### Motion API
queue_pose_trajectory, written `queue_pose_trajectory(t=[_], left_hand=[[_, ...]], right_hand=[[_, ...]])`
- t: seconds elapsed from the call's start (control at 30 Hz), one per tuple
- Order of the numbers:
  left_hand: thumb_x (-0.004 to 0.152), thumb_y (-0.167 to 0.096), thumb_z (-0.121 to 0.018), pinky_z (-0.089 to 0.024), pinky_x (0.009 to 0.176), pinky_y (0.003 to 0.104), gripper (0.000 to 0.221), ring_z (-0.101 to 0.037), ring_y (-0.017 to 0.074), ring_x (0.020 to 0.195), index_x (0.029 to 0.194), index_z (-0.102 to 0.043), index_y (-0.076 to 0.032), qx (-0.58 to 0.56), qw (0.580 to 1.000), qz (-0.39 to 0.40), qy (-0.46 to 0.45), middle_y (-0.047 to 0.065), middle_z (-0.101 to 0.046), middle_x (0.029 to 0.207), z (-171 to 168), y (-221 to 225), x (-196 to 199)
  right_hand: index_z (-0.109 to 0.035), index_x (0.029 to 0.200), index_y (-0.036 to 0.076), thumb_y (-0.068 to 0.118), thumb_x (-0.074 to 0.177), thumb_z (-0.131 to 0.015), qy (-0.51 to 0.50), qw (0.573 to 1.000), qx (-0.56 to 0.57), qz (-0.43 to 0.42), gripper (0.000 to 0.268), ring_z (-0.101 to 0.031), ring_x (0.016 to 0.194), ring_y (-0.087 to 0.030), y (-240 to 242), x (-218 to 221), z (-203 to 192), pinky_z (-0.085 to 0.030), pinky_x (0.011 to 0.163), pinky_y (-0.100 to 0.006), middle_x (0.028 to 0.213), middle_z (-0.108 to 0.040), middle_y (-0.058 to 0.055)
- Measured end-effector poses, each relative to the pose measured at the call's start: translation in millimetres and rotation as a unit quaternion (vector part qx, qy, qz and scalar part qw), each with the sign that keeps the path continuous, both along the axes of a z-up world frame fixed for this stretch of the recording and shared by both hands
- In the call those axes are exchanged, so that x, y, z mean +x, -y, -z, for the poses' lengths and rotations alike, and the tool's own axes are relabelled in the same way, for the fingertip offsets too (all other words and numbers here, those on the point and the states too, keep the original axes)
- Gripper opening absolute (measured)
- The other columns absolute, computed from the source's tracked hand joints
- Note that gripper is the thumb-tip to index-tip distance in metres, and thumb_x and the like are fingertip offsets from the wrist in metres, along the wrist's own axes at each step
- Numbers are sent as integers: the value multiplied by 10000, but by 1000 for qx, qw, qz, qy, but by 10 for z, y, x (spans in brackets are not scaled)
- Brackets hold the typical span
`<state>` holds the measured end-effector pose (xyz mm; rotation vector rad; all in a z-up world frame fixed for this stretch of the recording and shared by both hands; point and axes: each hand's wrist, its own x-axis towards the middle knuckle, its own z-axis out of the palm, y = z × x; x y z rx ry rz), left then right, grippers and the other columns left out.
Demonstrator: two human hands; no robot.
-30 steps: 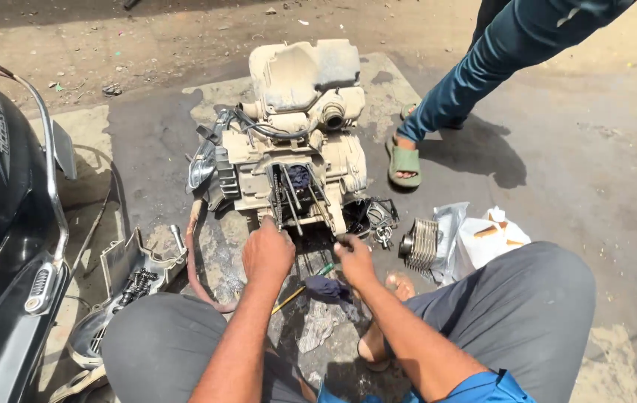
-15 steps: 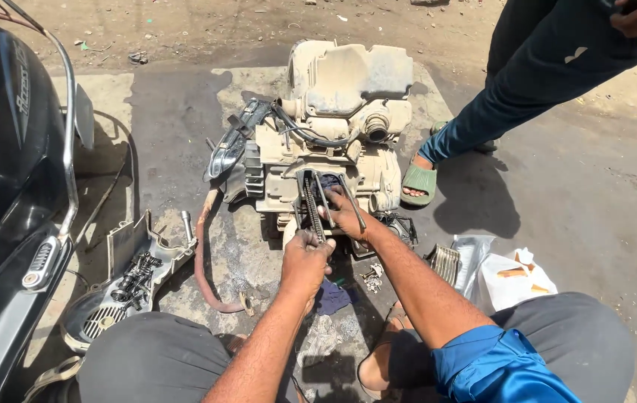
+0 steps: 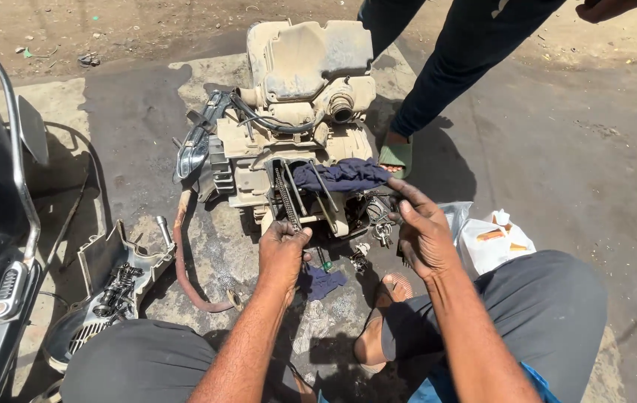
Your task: The person sits on the ground beside a disassembled scooter engine, wipes the cylinder area with a cloth, and unboxes a new piston and cylinder kit from cardboard and plastic packaging. They then fit piston rings onto the new piston by hand, working on their lap.
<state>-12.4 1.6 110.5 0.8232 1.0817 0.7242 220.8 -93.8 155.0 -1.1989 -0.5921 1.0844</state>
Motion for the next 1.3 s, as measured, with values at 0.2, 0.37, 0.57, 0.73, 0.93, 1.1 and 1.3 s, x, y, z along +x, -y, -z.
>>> queue_pose_trajectory(t=[0.2, 0.37, 0.57, 0.73, 0.93, 1.1, 1.3], left_hand=[[881, -68, -720, -501, 540, 255, 180, -548, 117, 668, 990, -583, -25, -15, 998, -42, 34, 45, -571, 801, 87, -30, 33], [879, -67, -723, -393, 435, 259, 174, -535, 116, 511, 949, -565, -47, -44, 996, -69, 28, 57, -618, 754, 44, -28, -16], [865, -75, -729, -379, 429, 251, 170, -531, 108, 514, 932, -573, -82, -62, 993, -97, 37, 41, -615, 747, 75, 12, -68], [862, -83, -729, -382, 433, 245, 171, -538, 104, 528, 928, -573, -101, -77, 993, -86, 36, 19, -606, 749, 49, 67, 15], [866, -89, -723, -382, 441, 234, 158, -543, 94, 533, 932, -580, -105, -97, 990, -91, 43, 6, -606, 740, -69, 52, 46], [874, -90, -717, -386, 444, 230, 156, -542, 99, 532, 941, -575, -91, -103, 990, -85, 53, 9, -594, 732, -122, 91, 54], [866, -95, -719, -399, 447, 243, 179, -544, 108, 541, 966, -571, -88, -105, 989, -100, 40, 16, -603, 761, -61, 74, 101]], right_hand=[[-534, 1419, -4, 160, 921, -797, 104, 974, 175, 95, 587, -612, 1126, -155, 176, 9, -789, -541, 915, -260, 1304, -618, -120], [-698, 1147, -82, 20, 902, -673, -97, 966, -233, 58, 267, -711, 731, -213, 220, -203, 719, -629, 642, -332, 916, -759, -161], [-582, 1244, -69, 53, 920, -700, 348, 926, -141, 19, 366, -689, 1005, -266, -529, -277, 958, -545, 901, -375, 1107, -716, -183], [-543, 1363, -51, 26, 894, -649, 578, 815, 8, -26, 487, -646, 1146, -356, -1176, -183, 998, -526, 988, -421, 1272, -629, -246], [-536, 1307, -23, 50, 916, -557, 742, 653, -25, -147, 397, -563, 1162, -400, -1411, -151, 1363, -505, 981, -503, 1242, -490, -250], [-562, 1203, 13, 113, 941, -547, 752, 628, -91, -176, 281, -579, 1113, -379, -1261, -188, 1448, -523, 917, -501, 1166, -504, -204], [-572, 1271, -26, 62, 882, -581, 608, 771, -60, -180, 399, -669, 997, -406, -1069, -398, 1523, -564, 879, -475, 1114, -615, -235]])
